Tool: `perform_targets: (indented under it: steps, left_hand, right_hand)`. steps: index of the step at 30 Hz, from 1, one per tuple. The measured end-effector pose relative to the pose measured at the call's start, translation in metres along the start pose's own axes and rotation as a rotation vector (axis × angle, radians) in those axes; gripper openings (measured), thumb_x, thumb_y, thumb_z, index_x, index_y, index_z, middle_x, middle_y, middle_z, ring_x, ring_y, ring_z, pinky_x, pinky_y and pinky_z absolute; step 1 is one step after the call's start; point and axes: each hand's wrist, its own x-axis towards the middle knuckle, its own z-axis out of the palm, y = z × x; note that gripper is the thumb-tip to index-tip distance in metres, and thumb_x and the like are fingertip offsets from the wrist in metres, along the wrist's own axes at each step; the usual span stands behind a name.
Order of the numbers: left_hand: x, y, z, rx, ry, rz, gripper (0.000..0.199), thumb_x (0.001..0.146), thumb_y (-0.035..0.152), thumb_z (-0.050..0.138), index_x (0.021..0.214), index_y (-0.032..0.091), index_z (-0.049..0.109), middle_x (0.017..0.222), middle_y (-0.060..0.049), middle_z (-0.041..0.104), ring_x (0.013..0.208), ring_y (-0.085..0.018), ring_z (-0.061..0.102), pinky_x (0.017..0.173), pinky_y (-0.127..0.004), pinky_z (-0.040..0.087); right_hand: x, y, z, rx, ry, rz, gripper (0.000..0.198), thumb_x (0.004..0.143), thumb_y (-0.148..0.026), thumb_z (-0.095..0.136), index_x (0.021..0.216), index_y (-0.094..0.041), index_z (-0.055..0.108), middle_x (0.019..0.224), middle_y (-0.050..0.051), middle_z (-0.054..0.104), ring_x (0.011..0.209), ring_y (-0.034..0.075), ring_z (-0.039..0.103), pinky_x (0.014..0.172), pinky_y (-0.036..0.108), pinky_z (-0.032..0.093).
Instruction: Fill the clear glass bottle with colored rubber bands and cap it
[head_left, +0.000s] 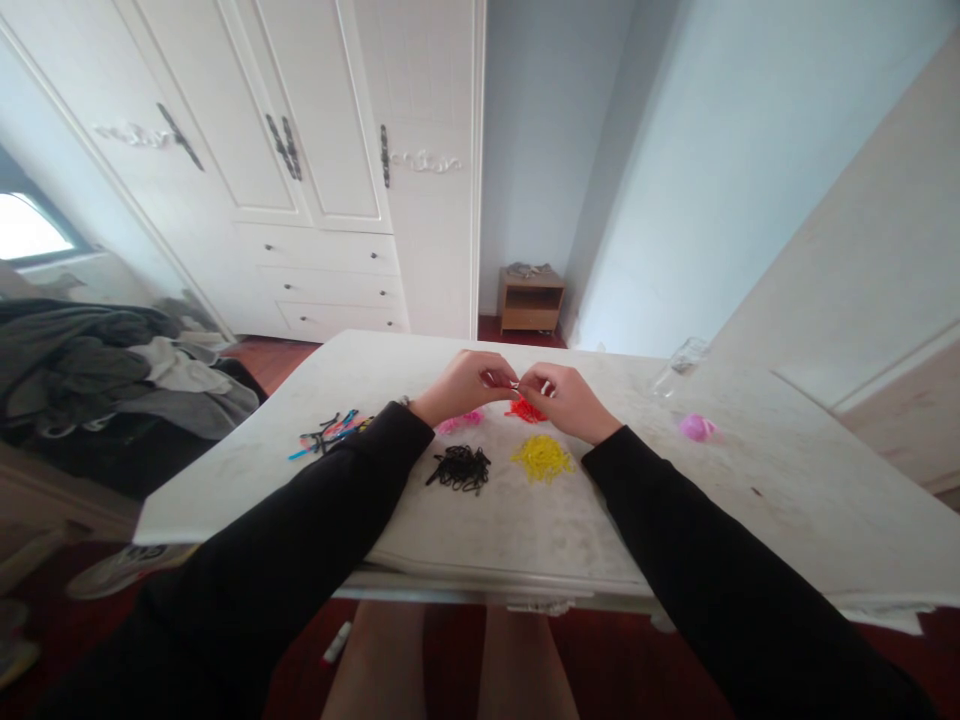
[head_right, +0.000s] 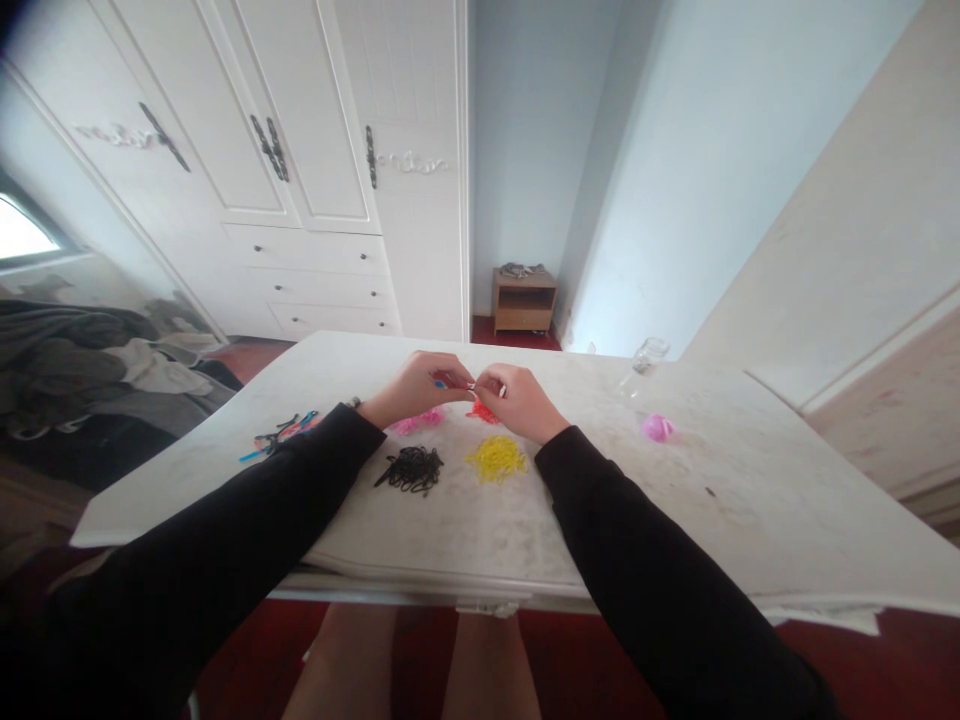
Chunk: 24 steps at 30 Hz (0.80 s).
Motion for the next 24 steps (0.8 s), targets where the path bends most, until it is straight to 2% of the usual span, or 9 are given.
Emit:
perform_targets:
  steps: [4, 9, 12, 14, 19, 24]
  left_hand:
    - [0.001, -0.0003, -0.0004, -0.029, 0.008, -0.002, 0.014, 0.082, 0.03, 0.08, 0.078, 0.017, 0.076, 0.079, -0.004, 0.074, 0.072, -0.014, 0.067, 0.07, -0.026, 0.056]
    - [0.0018, -0.0026, 0.001, -0.24, 0.069, -0.136, 0.026, 0.084, 0.038, 0.079, 0.081, 0.014, 0.069, 0.073, -0.005, 0.073, 0.07, -0.015, 0.072, 0.066, -0.027, 0.058]
    - [0.0025, -0.0043, 0.0015, -0.332, 0.075, -0.171, 0.029, 0.083, 0.038, 0.081, 0.082, 0.014, 0.065, 0.07, -0.005, 0.073, 0.068, -0.015, 0.073, 0.064, -0.026, 0.058]
    - [0.0027, -0.0052, 0.0021, -0.369, 0.057, -0.185, 0.027, 0.082, 0.035, 0.082, 0.082, 0.014, 0.065, 0.069, -0.003, 0.072, 0.064, -0.014, 0.072, 0.062, -0.025, 0.058]
    - [0.0016, -0.006, 0.0055, -0.393, -0.043, -0.226, 0.023, 0.083, 0.03, 0.08, 0.097, 0.013, 0.073, 0.069, -0.003, 0.073, 0.06, -0.012, 0.068, 0.06, -0.025, 0.057]
    - [0.0011, -0.0053, 0.007, -0.364, -0.066, -0.217, 0.016, 0.085, 0.029, 0.077, 0.087, 0.014, 0.073, 0.068, -0.002, 0.071, 0.061, -0.011, 0.067, 0.061, -0.024, 0.056]
  right_hand:
    - [0.0001, -0.0002, -0.0008, -0.014, 0.049, 0.006, 0.012, 0.084, -0.02, 0.06, 0.073, -0.019, 0.063, 0.07, 0.001, 0.065, 0.067, 0.015, 0.058, 0.063, 0.028, 0.043]
    - [0.0002, 0.0008, -0.0023, -0.007, 0.122, 0.023, 0.01, 0.082, -0.019, 0.058, 0.072, -0.02, 0.06, 0.07, 0.0, 0.063, 0.067, 0.015, 0.057, 0.063, 0.028, 0.043]
    - [0.0003, 0.0017, -0.0032, -0.005, 0.16, 0.038, 0.011, 0.082, -0.02, 0.058, 0.072, -0.02, 0.06, 0.069, 0.0, 0.063, 0.067, 0.015, 0.057, 0.063, 0.028, 0.043]
    - [0.0003, 0.0017, -0.0035, -0.01, 0.176, 0.045, 0.011, 0.083, -0.021, 0.059, 0.072, -0.02, 0.06, 0.069, 0.0, 0.063, 0.067, 0.015, 0.056, 0.063, 0.028, 0.043]
    - [0.0001, -0.0005, -0.0035, 0.008, 0.161, 0.03, 0.01, 0.085, -0.023, 0.06, 0.075, -0.02, 0.062, 0.071, 0.001, 0.065, 0.068, 0.015, 0.057, 0.064, 0.028, 0.044]
    - [-0.0001, -0.0016, -0.0034, 0.019, 0.143, 0.015, 0.01, 0.085, -0.023, 0.059, 0.076, -0.02, 0.062, 0.072, 0.001, 0.065, 0.069, 0.016, 0.058, 0.065, 0.029, 0.044]
